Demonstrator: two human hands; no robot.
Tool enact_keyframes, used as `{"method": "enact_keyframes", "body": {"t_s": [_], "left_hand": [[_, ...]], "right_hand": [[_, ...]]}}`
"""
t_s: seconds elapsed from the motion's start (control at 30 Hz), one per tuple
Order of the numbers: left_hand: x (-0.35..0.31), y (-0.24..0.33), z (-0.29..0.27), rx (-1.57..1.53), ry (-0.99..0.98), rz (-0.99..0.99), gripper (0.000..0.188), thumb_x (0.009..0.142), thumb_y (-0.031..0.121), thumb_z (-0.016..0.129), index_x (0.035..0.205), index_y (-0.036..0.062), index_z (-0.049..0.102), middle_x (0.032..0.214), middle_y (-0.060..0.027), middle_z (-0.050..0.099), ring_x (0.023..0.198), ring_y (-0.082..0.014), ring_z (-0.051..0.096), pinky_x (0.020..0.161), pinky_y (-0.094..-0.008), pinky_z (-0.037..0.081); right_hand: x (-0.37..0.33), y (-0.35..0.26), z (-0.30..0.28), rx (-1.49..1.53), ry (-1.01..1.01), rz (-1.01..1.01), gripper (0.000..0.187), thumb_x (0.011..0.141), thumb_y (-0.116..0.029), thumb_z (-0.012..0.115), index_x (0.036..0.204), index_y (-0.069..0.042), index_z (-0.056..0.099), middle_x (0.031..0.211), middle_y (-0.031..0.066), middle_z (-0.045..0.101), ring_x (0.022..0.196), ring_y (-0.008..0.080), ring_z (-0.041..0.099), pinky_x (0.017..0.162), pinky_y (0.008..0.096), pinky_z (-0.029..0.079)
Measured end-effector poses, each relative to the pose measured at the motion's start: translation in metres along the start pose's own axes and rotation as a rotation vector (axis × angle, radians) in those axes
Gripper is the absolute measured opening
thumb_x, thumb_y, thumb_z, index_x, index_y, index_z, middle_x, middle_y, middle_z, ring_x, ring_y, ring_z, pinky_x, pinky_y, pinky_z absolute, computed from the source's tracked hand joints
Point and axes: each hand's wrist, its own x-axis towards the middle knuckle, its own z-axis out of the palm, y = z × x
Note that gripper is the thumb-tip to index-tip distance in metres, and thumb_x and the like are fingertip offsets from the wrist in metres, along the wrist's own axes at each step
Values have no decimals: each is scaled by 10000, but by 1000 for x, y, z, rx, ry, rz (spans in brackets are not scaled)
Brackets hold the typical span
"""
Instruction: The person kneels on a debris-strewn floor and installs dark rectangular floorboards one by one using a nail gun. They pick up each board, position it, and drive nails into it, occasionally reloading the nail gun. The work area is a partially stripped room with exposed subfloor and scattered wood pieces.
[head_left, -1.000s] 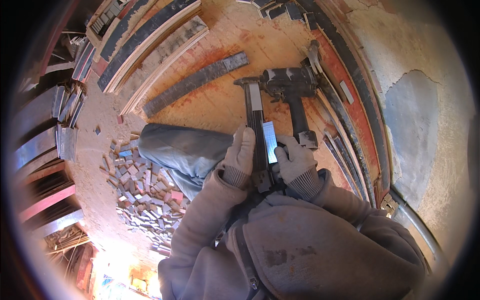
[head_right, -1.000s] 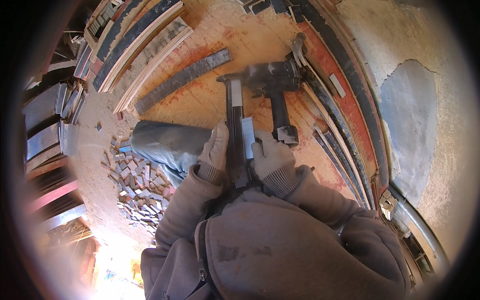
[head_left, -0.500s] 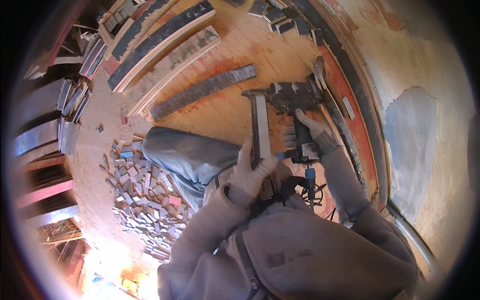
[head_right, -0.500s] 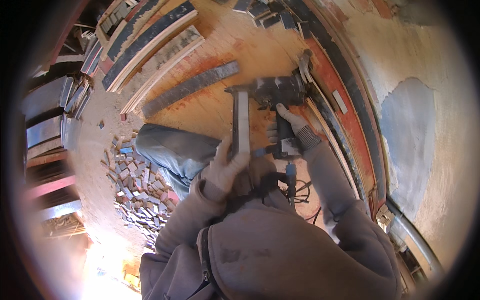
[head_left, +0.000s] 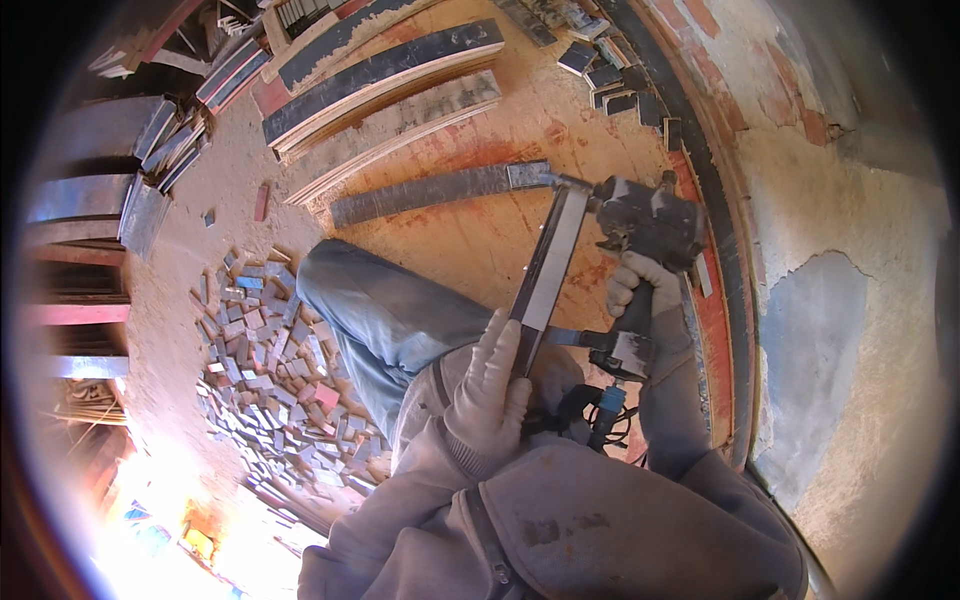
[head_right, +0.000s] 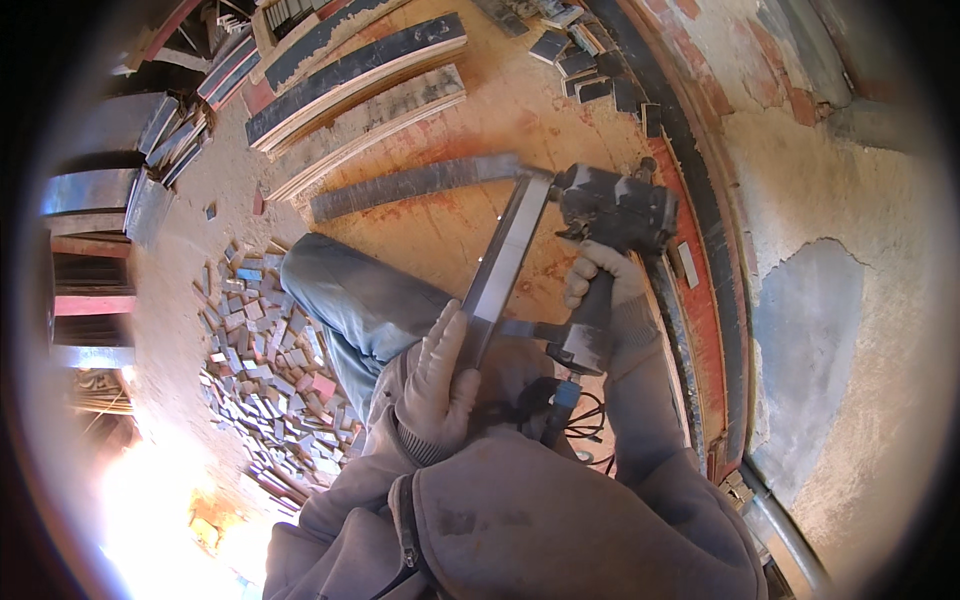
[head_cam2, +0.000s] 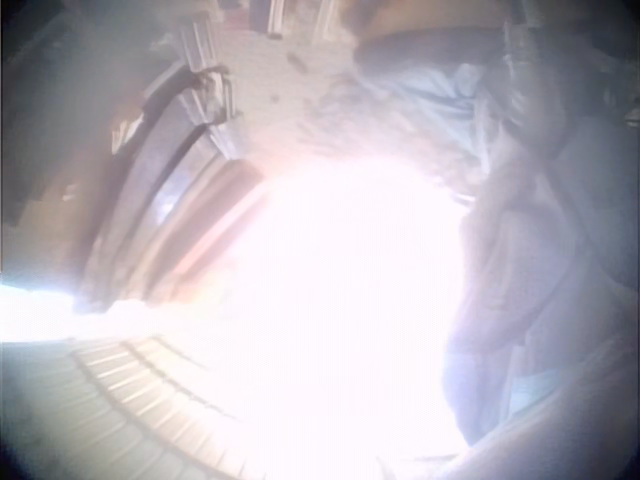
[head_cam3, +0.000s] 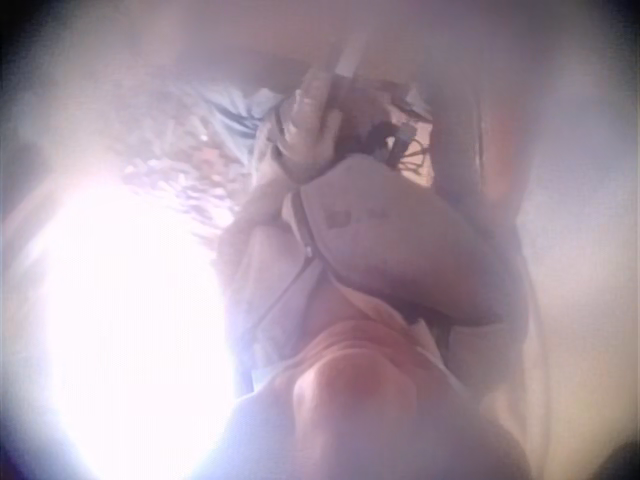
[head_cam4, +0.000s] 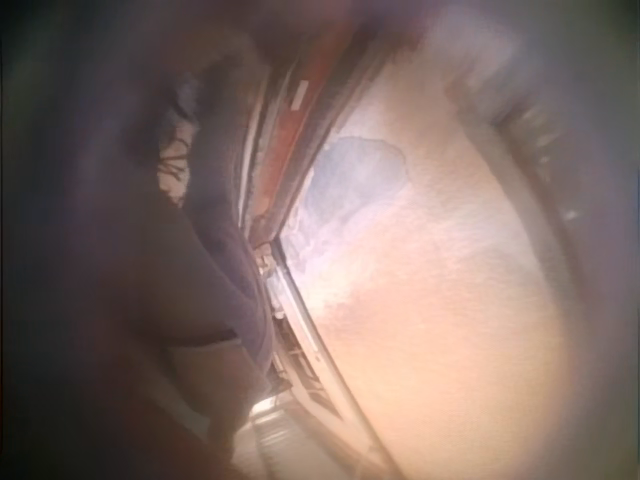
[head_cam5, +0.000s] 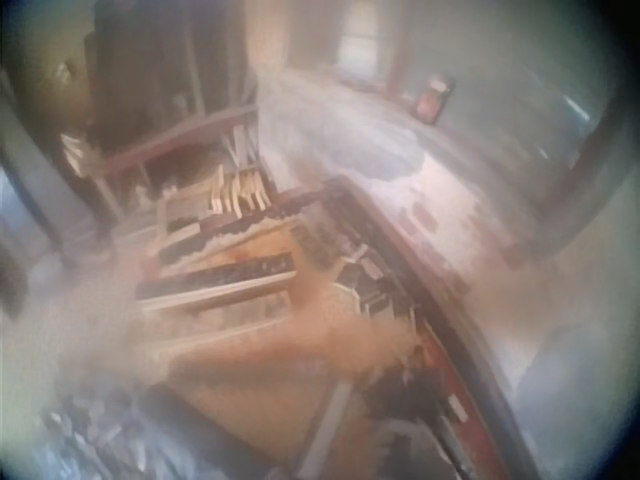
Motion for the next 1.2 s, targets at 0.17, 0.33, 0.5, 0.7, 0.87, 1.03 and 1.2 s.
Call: {"method": "enact_keyframes", "body": {"t_s": [0.17,0.33,0.5,0.7,0.87,1.03,1.2], "left_hand": [[4,3,9,-242,29,144,710,961,40,633,1595,-83,339,1534,-332,508,1352,-462,590,1120,-453,491],[39,-7,29,-191,-11,-198,750,1028,255,635,1634,-17,287,1374,-370,609,1258,-499,637,1072,-487,519],[83,-12,62,3,-143,-417,750,1027,540,588,1561,49,393,1056,-322,738,995,-516,720,908,-562,569],[100,-34,87,-92,-189,-204,679,1034,534,588,1515,86,419,1128,-276,744,1025,-464,732,898,-558,580],[156,-146,52,374,199,114,796,873,423,822,1542,134,502,1551,-174,529,1407,-383,509,1188,-495,410],[191,-230,31,614,196,40,805,775,331,864,1498,145,564,1499,-108,566,1390,-357,506,1198,-500,395],[194,-229,25,515,99,-46,735,763,306,864,1445,172,625,1421,-83,604,1357,-339,525,1176,-499,410]], "right_hand": [[-22,-38,23,-150,-156,-65,300,1092,-286,552,827,-146,559,720,15,581,661,222,616,635,424,539],[-23,-42,49,-274,-34,-234,262,1088,-207,563,848,-101,577,713,48,596,620,232,641,581,422,543],[-50,-32,98,-541,130,-551,114,992,-62,657,899,-12,614,728,82,628,571,227,648,493,371,521],[-75,-44,116,-660,-119,-493,205,1010,-122,611,842,-4,612,734,102,635,650,195,658,628,329,534],[-16,-28,77,-937,41,-191,295,1016,-212,607,758,-70,586,690,65,627,635,168,617,675,303,510],[16,4,59,-922,64,-124,249,967,-199,635,748,-89,591,654,36,596,569,131,563,574,307,490],[23,4,81,-833,196,-46,175,930,-164,623,764,-110,607,627,8,558,554,126,555,523,304,482]]}}
